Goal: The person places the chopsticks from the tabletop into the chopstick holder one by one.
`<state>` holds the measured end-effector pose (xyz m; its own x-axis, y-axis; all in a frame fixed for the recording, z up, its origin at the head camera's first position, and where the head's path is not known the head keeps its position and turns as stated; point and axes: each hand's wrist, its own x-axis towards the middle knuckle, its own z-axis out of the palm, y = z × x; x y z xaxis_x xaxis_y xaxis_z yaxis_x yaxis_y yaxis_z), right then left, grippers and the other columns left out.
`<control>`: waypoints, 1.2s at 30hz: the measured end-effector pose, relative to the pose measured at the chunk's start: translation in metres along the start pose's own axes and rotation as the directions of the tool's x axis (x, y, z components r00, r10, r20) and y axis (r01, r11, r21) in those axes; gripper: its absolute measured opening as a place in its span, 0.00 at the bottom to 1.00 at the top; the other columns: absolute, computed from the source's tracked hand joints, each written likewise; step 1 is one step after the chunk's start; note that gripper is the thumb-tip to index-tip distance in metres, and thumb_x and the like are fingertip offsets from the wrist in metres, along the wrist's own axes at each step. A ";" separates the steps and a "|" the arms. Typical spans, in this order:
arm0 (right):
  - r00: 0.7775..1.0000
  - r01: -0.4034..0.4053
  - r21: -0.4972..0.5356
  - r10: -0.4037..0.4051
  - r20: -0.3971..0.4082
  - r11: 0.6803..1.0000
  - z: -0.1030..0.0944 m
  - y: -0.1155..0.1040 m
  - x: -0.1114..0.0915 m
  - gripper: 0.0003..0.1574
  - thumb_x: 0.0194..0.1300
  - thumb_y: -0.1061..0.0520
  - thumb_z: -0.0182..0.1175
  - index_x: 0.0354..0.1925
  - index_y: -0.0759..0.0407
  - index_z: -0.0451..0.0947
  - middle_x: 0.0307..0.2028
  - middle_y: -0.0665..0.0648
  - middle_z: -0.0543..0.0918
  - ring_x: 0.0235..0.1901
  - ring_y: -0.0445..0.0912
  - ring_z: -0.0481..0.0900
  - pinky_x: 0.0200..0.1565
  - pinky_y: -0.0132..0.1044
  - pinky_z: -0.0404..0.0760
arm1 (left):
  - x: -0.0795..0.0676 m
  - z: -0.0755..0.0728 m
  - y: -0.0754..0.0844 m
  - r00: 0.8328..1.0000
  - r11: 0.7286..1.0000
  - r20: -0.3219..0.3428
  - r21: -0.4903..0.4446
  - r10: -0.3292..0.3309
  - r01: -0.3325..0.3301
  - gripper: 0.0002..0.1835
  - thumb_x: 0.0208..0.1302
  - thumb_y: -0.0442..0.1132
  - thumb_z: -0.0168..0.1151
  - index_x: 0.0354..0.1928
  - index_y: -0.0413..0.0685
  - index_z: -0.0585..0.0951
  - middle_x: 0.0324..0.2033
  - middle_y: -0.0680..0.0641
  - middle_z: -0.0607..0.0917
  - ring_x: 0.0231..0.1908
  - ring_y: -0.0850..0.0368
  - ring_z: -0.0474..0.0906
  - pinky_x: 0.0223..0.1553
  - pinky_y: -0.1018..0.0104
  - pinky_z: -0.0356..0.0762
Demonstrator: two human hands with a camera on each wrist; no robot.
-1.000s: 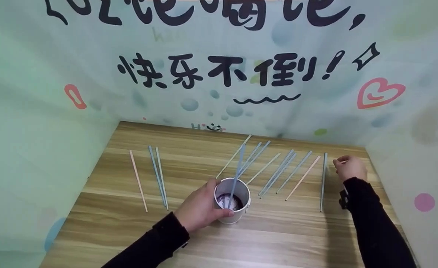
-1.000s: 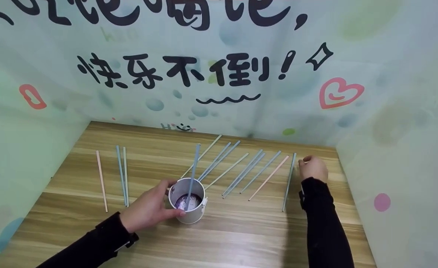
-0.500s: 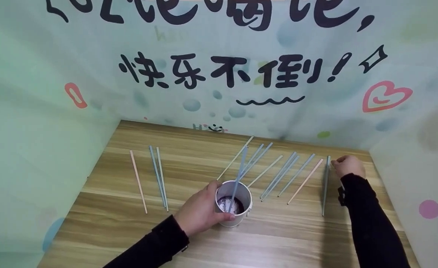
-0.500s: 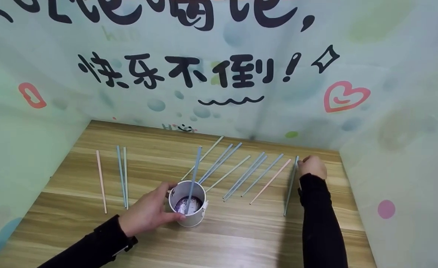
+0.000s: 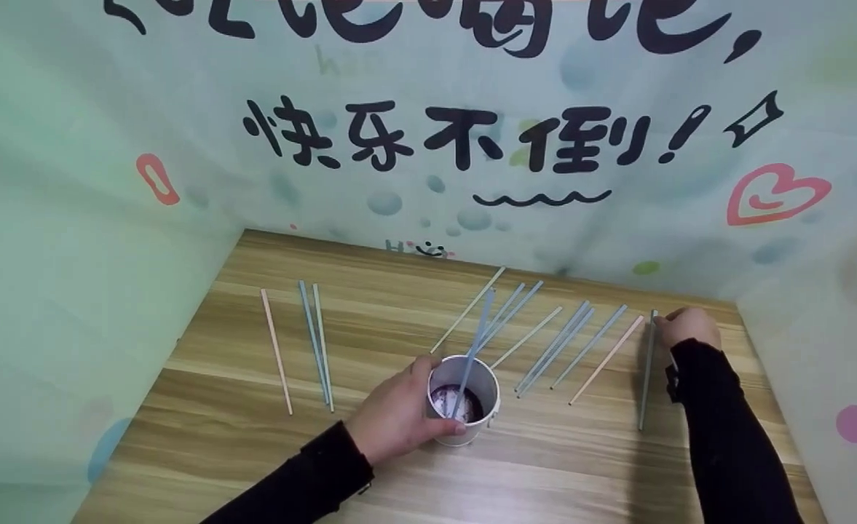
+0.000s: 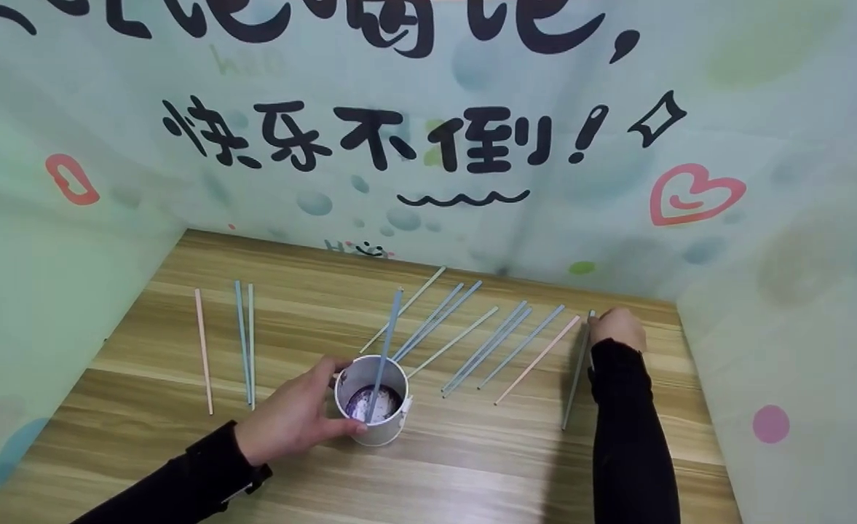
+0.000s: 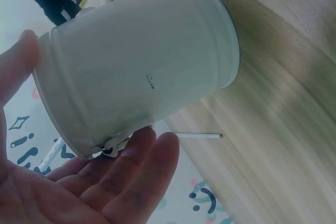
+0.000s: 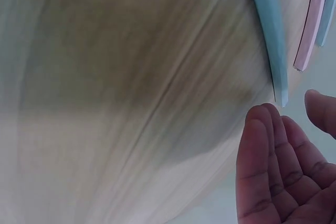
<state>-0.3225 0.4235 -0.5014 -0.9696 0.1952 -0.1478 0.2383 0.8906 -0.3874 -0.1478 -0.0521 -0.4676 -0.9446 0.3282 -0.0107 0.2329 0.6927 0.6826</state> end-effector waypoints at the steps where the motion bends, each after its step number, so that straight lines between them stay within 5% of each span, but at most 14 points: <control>1: 1.000 0.002 -0.006 -0.002 0.000 1.000 0.000 0.000 0.000 0.31 0.75 0.47 0.53 0.55 0.75 0.79 0.54 0.76 0.82 0.51 0.71 0.80 0.54 0.61 0.78 | 0.000 0.000 0.000 1.000 1.000 0.004 -0.001 -0.003 0.003 0.51 0.51 0.58 0.78 0.70 0.38 0.65 0.61 0.36 0.81 0.59 0.43 0.80 0.62 0.49 0.77; 14: 1.000 -0.006 -0.051 0.007 0.024 0.999 -0.005 -0.005 -0.001 0.31 0.76 0.47 0.52 0.52 0.77 0.80 0.52 0.76 0.82 0.48 0.69 0.82 0.50 0.60 0.81 | -0.001 0.001 0.000 1.000 1.000 0.020 0.010 0.005 -0.005 0.51 0.51 0.59 0.78 0.70 0.40 0.65 0.59 0.36 0.81 0.58 0.43 0.80 0.61 0.49 0.78; 23: 0.999 -0.040 -0.077 0.038 -0.021 0.996 0.002 -0.005 0.007 0.28 0.70 0.45 0.57 0.23 0.65 0.82 0.34 0.70 0.86 0.31 0.59 0.82 0.32 0.48 0.79 | -0.002 0.003 0.000 1.000 1.000 0.011 0.020 0.005 -0.005 0.51 0.51 0.58 0.78 0.70 0.40 0.65 0.59 0.37 0.82 0.58 0.44 0.80 0.61 0.50 0.78; 28: 0.995 -0.096 -0.117 0.092 -0.041 0.988 0.008 -0.005 0.012 0.29 0.71 0.44 0.55 0.28 0.69 0.81 0.44 0.80 0.82 0.37 0.66 0.84 0.26 0.47 0.79 | -0.001 0.001 0.001 1.000 1.000 0.010 0.027 0.000 -0.001 0.51 0.51 0.59 0.78 0.70 0.39 0.65 0.58 0.37 0.82 0.58 0.44 0.80 0.61 0.50 0.78; 36: 0.993 -0.116 -0.100 0.111 -0.050 0.988 0.013 -0.006 0.015 0.32 0.73 0.44 0.53 0.34 0.74 0.81 0.47 0.82 0.80 0.38 0.67 0.84 0.26 0.46 0.79 | 0.000 0.000 0.000 1.000 1.000 0.011 0.016 -0.018 0.018 0.50 0.51 0.58 0.79 0.68 0.40 0.66 0.57 0.37 0.82 0.57 0.43 0.81 0.60 0.49 0.78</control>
<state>-0.3379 0.4157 -0.5128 -0.9387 0.3131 -0.1446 0.3420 0.8986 -0.2748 -0.1477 -0.0519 -0.4677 -0.9460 0.3228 -0.0312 0.2197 0.7087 0.6704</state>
